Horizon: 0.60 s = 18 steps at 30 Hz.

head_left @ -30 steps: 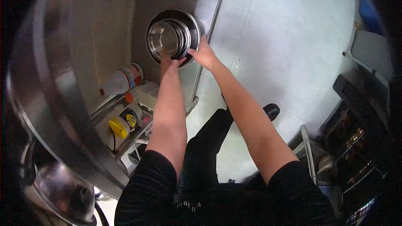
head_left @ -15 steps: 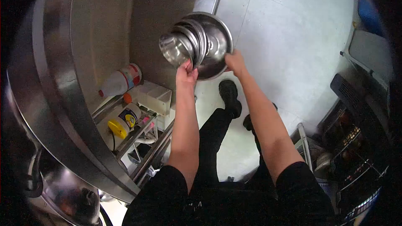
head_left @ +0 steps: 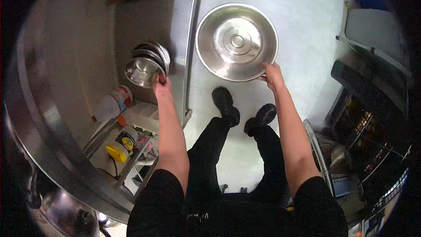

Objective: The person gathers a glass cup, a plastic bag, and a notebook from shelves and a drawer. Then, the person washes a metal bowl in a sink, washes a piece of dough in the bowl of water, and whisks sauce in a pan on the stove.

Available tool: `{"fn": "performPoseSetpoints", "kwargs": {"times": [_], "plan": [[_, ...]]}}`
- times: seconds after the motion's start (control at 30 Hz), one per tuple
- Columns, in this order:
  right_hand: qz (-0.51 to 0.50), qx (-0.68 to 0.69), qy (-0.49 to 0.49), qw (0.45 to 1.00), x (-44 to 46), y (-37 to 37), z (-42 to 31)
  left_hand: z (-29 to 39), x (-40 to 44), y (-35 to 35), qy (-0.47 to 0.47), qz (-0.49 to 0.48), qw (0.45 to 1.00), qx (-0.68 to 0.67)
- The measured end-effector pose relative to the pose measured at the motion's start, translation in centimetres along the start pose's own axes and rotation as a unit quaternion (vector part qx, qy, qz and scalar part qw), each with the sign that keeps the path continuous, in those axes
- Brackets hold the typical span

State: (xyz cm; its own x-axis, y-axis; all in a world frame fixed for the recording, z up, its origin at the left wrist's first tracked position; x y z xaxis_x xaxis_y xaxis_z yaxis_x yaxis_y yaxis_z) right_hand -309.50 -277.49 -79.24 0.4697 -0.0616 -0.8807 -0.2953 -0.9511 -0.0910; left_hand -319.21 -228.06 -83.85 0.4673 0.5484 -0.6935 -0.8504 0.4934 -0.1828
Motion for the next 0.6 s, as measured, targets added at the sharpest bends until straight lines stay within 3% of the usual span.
{"fn": "performPoseSetpoints", "kwargs": {"times": [0.07, 0.13, 0.2, 0.27, 0.33, 0.43, 0.53, 0.6], "plan": [[0.001, 0.001, -0.008, 1.000, -0.4, 1.5, 0.2, -0.6, 2.7, -0.2, -0.022, 0.034, 0.999, 0.026], [-0.013, 0.004, -0.023, 1.000, -1.5, 2.3, 0.2, -2.0, 5.2, 0.9, 0.020, 0.166, 0.984, -0.066], [-0.008, -0.016, -0.013, 1.000, -3.9, 3.0, -0.9, -2.2, 4.4, 0.9, 0.022, 0.198, 0.974, -0.112], [-0.007, -0.037, -0.001, 0.999, -6.8, 3.3, -1.8, -1.3, 2.1, -0.4, 0.105, 0.152, 0.981, -0.059], [0.019, -0.052, 0.026, 0.998, -10.2, 3.8, -3.2, 0.3, -3.7, -3.6, 0.068, 0.138, 0.988, -0.007], [0.029, -0.036, 0.067, 0.997, -16.9, 4.1, -6.1, -0.8, -10.5, -5.0, 0.119, 0.096, 0.970, 0.190], [0.054, -0.078, 0.137, 0.986, -22.7, 6.6, -9.3, -3.1, -20.4, -6.2, 0.070, 0.064, 0.954, 0.286], [0.107, -0.082, 0.136, 0.981, -27.6, 8.2, -12.6, -3.1, -30.8, -8.2, -0.015, 0.051, 0.894, 0.444]]}}
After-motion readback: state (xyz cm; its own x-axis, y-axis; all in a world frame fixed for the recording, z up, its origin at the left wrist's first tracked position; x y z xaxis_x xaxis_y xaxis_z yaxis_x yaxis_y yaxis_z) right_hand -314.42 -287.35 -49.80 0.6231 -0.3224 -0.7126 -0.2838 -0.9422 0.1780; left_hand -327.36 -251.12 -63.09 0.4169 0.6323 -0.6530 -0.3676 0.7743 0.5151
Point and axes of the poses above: each hand's wrist, its own x-axis towards the middle knuckle, its own y-axis out of the back of the hand, z = x × y, the point moved 6 cm from there along x, towards the middle knuckle, and after that the axes turned 8 degrees about x, right-handed, at the moved point
